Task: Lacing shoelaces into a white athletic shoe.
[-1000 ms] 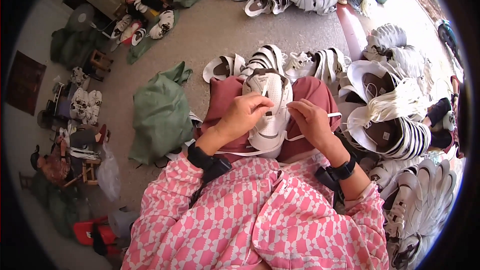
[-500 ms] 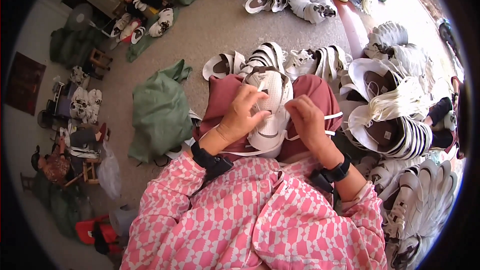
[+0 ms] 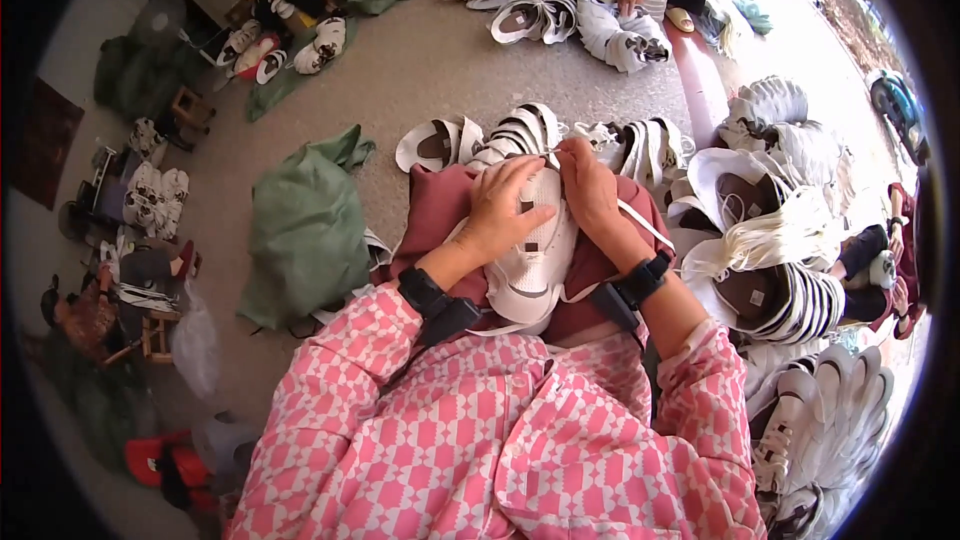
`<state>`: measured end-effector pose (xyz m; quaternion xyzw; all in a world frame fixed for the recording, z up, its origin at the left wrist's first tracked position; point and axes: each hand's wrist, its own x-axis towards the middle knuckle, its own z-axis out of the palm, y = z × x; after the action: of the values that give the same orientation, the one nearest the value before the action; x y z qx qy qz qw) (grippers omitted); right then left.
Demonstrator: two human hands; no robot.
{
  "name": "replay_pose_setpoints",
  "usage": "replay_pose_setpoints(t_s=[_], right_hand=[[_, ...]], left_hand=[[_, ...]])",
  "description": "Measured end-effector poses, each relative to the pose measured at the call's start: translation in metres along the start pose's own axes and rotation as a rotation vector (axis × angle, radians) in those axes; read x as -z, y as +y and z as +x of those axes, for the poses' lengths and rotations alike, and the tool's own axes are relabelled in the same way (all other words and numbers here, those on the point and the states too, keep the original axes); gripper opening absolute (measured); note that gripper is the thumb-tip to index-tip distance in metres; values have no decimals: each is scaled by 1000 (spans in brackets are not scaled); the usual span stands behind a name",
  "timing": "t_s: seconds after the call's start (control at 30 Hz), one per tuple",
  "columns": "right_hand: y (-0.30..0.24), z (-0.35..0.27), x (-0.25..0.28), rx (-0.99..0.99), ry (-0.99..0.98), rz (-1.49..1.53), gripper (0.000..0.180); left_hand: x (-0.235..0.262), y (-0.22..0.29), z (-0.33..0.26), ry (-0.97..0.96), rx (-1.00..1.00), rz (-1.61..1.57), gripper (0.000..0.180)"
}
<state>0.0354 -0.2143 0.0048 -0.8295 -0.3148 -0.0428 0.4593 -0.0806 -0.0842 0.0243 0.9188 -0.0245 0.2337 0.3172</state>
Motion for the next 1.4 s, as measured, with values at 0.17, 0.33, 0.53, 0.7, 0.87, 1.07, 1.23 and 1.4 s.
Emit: replay_pose_setpoints(t_s=[0.17, 0.33, 0.53, 0.7, 0.87, 1.07, 1.23, 1.4], right_hand=[[-16, -5, -2, 77, 113, 62, 12], [-37, -4, -2, 107, 73, -36, 11], [-33, 6, -14, -12, 42, -192, 17], [-32, 2, -14, -74, 108, -72, 19], [-19, -3, -10, -57, 74, 160, 14], [-34, -36, 37, -188, 55, 295, 7], [-52, -77, 48, 125, -237, 196, 4], [-52, -87, 46, 165, -273, 113, 9]], left_hand=[[0, 2, -1, 1, 56, -39, 62], [-2, -1, -3, 14, 72, 11, 63], [11, -10, -3, -91, 147, -384, 63], [25, -13, -1, -39, 472, -1309, 59], [32, -42, -17, 124, 541, -1668, 43], [56, -18, -44, 108, 558, -1457, 19], [36, 7, -52, -103, 403, -859, 23], [20, 22, -53, -71, 221, -332, 38]])
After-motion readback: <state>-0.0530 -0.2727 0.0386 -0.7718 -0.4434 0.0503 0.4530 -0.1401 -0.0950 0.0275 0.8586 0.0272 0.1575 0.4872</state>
